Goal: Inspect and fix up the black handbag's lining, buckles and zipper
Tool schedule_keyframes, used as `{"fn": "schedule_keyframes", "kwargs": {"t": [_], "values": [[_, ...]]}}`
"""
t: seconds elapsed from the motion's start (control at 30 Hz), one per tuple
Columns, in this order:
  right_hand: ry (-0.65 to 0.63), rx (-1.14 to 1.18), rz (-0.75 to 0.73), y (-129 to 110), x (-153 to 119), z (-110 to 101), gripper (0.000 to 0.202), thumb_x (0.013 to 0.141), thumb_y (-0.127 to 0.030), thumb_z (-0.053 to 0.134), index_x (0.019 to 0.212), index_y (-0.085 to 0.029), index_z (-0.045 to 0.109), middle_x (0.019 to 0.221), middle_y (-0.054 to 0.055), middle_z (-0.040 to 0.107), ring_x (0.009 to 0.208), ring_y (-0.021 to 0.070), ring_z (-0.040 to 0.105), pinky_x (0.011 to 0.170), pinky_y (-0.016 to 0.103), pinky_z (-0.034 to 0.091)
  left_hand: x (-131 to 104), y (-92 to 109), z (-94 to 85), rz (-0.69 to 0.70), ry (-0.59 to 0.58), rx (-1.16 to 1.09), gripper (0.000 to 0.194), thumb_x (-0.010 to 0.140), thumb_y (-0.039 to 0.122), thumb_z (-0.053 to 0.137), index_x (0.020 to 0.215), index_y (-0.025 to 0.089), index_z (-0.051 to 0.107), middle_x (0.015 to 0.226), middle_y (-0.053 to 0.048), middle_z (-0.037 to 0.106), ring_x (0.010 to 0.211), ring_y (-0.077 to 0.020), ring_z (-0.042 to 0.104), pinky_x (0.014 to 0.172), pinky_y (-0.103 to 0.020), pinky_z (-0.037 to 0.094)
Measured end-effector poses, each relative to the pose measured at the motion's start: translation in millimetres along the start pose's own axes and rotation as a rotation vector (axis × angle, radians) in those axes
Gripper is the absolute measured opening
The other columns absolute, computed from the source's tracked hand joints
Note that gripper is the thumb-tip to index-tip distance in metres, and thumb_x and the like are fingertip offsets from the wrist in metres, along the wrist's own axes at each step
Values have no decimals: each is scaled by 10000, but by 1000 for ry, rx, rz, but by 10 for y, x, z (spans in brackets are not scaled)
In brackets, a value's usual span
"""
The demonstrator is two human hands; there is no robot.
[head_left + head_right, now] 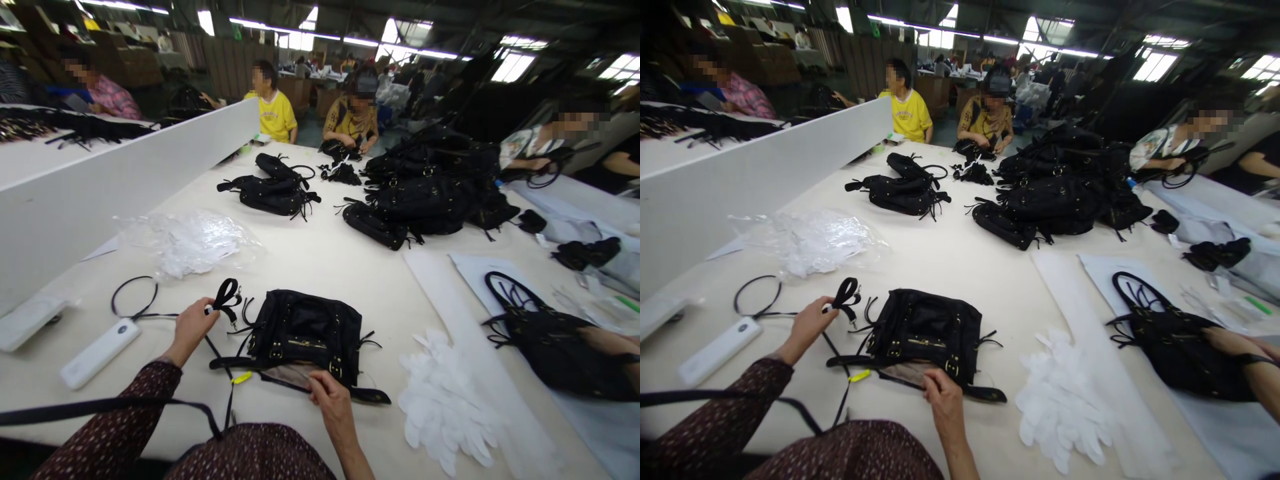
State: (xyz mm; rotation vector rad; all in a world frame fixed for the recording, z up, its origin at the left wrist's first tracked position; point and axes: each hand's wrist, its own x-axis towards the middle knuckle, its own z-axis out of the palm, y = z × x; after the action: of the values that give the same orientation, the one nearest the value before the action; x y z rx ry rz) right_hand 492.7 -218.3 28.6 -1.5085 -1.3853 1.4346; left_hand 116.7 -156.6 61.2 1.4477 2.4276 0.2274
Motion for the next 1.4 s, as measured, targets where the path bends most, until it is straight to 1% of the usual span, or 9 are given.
{"fn": "schedule_keyframes", "kwargs": {"t": [0.27, 0.37, 0.47, 0.63, 0.83, 0.97, 1.07, 1.2, 1.4], "values": [[12, 109, 11, -27, 27, 33, 222, 811, -388, 602, 858, -186, 682, 697, 10, 655, 563, 124, 564, 533, 222, 430, -258, 590, -410, 183, -104, -349, 389, 810, 549, 480, 1005, 248, 630, 958, 6, 724, 870, -193, 649, 727, -276, 466], [26, 178, 37, -9, 15, 28, 199, 789, -361, 616, 849, -184, 682, 690, 4, 657, 550, 119, 564, 521, 218, 427, -443, 773, -237, 259, -210, -283, 375, 817, 553, 471, 1001, 260, 613, 915, 8, 718, 859, -203, 659, 749, -290, 467], [50, 214, 46, 54, -2, 24, 176, 782, -336, 614, 840, -185, 682, 687, -2, 660, 542, 109, 562, 521, 212, 430, -677, 831, 152, 319, -303, -134, 369, 830, 529, 462, 1044, 252, 579, 919, -20, 717, 846, -221, 671, 753, -319, 479], [56, 226, 34, 131, -27, 39, 166, 787, -318, 595, 834, -185, 684, 674, -10, 655, 538, 102, 564, 520, 204, 438, -1018, 735, 705, 614, -135, -10, 505, 866, 359, 460, 1345, 214, 401, 1304, -110, 592, 1126, -240, 593, 848, -352, 490], [73, 215, 46, 106, -29, 43, 154, 781, -296, 590, 834, -188, 687, 675, -11, 662, 537, 99, 570, 526, 201, 444, -1162, 717, 631, 950, 69, 137, 647, 849, 207, 479, 1464, 237, 282, 1549, -116, 327, 1355, -278, 388, 1029, -439, 375], [79, 218, 42, 101, -27, 49, 159, 784, -305, 591, 833, -189, 689, 668, -14, 663, 531, 97, 569, 518, 198, 439, -1107, 852, 627, 1229, -13, 188, 553, 849, 226, 519, 1388, 304, 424, 1548, -38, 348, 1425, -275, 267, 1146, -477, 192], [76, 231, 40, 120, -27, 57, 164, 784, -315, 594, 834, -190, 686, 675, -17, 665, 525, 91, 561, 517, 196, 435, -956, 966, 720, 1352, -88, 196, 324, 862, 251, 520, 1178, 277, 587, 1520, -30, 401, 1406, -260, 305, 1132, -476, 212], [80, 286, 47, 140, -31, 60, 178, 776, -328, 603, 841, -181, 681, 677, -12, 667, 523, 91, 560, 507, 194, 430, -753, 1107, 749, 1314, -220, 155, 169, 882, 225, 467, 964, 235, 615, 1419, -45, 518, 1283, -228, 462, 998, -409, 404], [134, 392, 131, 118, 5, 113, 219, 741, -363, 636, 828, -166, 676, 646, -5, 666, 494, 97, 564, 475, 198, 433, -737, 1355, 672, 824, -214, -162, 166, 875, 337, 469, 902, 235, 597, 1255, -52, 600, 1121, -202, 554, 973, -366, 453]]}}
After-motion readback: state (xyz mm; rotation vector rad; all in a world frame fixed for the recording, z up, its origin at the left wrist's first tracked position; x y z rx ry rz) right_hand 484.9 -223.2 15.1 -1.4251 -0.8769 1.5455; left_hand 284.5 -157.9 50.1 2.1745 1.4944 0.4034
